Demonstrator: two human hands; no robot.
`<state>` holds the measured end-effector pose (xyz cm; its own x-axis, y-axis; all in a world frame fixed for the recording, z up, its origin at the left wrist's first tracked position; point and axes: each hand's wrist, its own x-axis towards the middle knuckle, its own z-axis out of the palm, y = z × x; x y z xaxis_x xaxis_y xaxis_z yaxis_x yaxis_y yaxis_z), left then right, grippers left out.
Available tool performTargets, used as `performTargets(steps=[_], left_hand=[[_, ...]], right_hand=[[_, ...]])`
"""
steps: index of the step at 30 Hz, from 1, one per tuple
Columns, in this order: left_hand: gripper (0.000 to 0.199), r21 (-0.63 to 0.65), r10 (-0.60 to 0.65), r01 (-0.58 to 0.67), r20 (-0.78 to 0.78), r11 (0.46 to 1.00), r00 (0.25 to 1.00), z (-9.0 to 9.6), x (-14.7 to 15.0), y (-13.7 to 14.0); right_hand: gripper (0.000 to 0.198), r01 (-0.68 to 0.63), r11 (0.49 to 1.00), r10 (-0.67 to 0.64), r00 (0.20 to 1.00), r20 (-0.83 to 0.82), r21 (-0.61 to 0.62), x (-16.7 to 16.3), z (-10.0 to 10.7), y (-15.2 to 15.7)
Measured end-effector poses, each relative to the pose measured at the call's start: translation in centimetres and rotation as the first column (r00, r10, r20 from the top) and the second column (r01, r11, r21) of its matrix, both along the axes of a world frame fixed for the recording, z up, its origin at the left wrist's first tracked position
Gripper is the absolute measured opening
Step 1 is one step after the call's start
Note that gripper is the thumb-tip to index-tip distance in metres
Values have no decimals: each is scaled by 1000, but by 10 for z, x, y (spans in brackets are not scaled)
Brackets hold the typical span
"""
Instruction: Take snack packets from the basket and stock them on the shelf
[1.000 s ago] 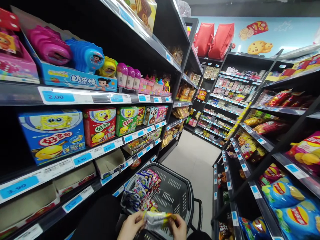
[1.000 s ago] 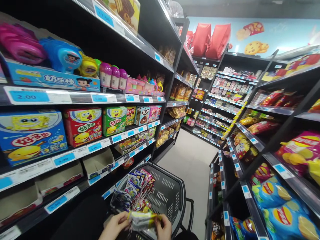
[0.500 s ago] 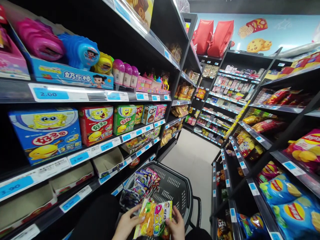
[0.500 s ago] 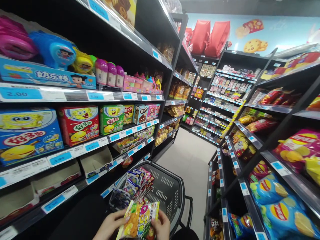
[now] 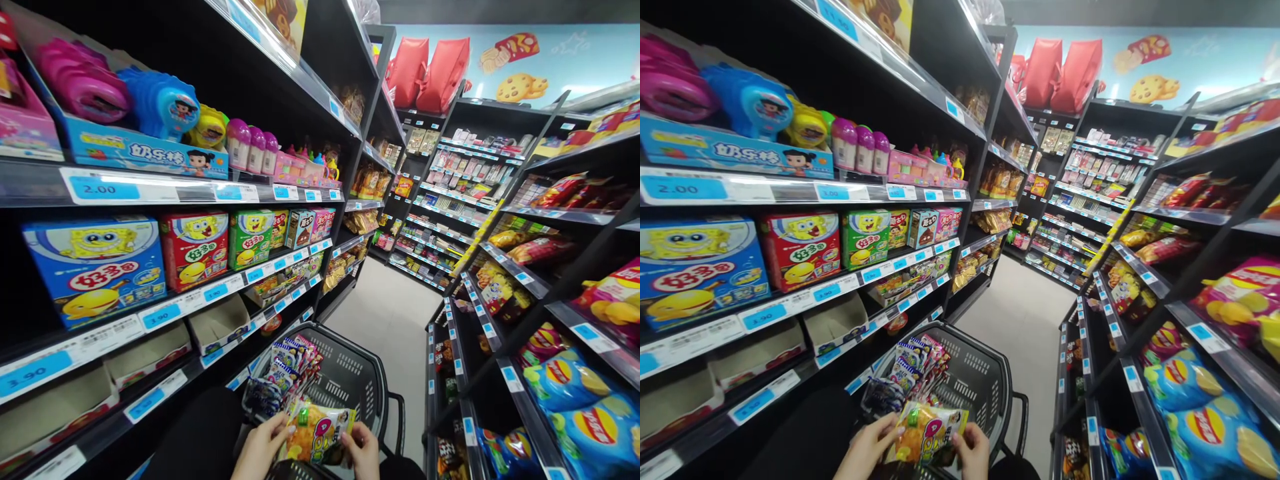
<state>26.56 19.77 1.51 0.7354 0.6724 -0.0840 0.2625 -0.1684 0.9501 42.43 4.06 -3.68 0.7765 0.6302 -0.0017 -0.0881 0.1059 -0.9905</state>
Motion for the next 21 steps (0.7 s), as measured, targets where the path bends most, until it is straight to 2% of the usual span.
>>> performTargets(steps=[2, 5, 7, 8, 11, 13, 15, 16, 19, 21], left_hand=[[43, -177, -14, 23, 51, 984, 999, 2, 0, -2], [49, -475, 65, 34, 190, 879, 980, 3, 3, -4], [49, -557, 144, -17, 185, 830, 972, 2, 5, -5], [47, -542, 157, -43, 165, 839, 974, 2, 6, -4], [41, -345, 175, -108, 172, 932, 969, 0, 8, -3], [38, -287, 230, -160, 228, 944, 946, 0, 9, -2], [46, -340, 274, -183, 245, 922, 930, -2, 9, -3], [52, -387, 258, -153, 238, 909, 936, -3, 9, -3], [55, -472, 115, 2, 218, 881, 969, -13, 9, -4], [48, -431, 54, 27, 176, 902, 983, -20, 10, -3]], right_hand=[[31, -25, 999, 27, 998, -57, 38, -1, 2, -3], [34, 18, 993, -1, 989, -149, 115, -3, 4, -5], [33, 58, 991, -43, 991, -124, 122, -3, 5, -4], [32, 67, 992, -59, 995, -79, 110, -4, 4, -2], [27, 114, 987, -115, 993, 8, 114, -8, -1, 4], [45, 153, 976, -143, 987, -73, 155, -12, -5, 8], [58, 129, 979, -101, 979, -175, 160, -17, -10, 11], [55, 82, 985, -50, 977, -207, 149, -19, -12, 12], [42, -72, 992, 92, 975, -203, 106, -22, -17, 11], [39, -97, 994, 104, 984, -147, 54, -21, -16, 10]])
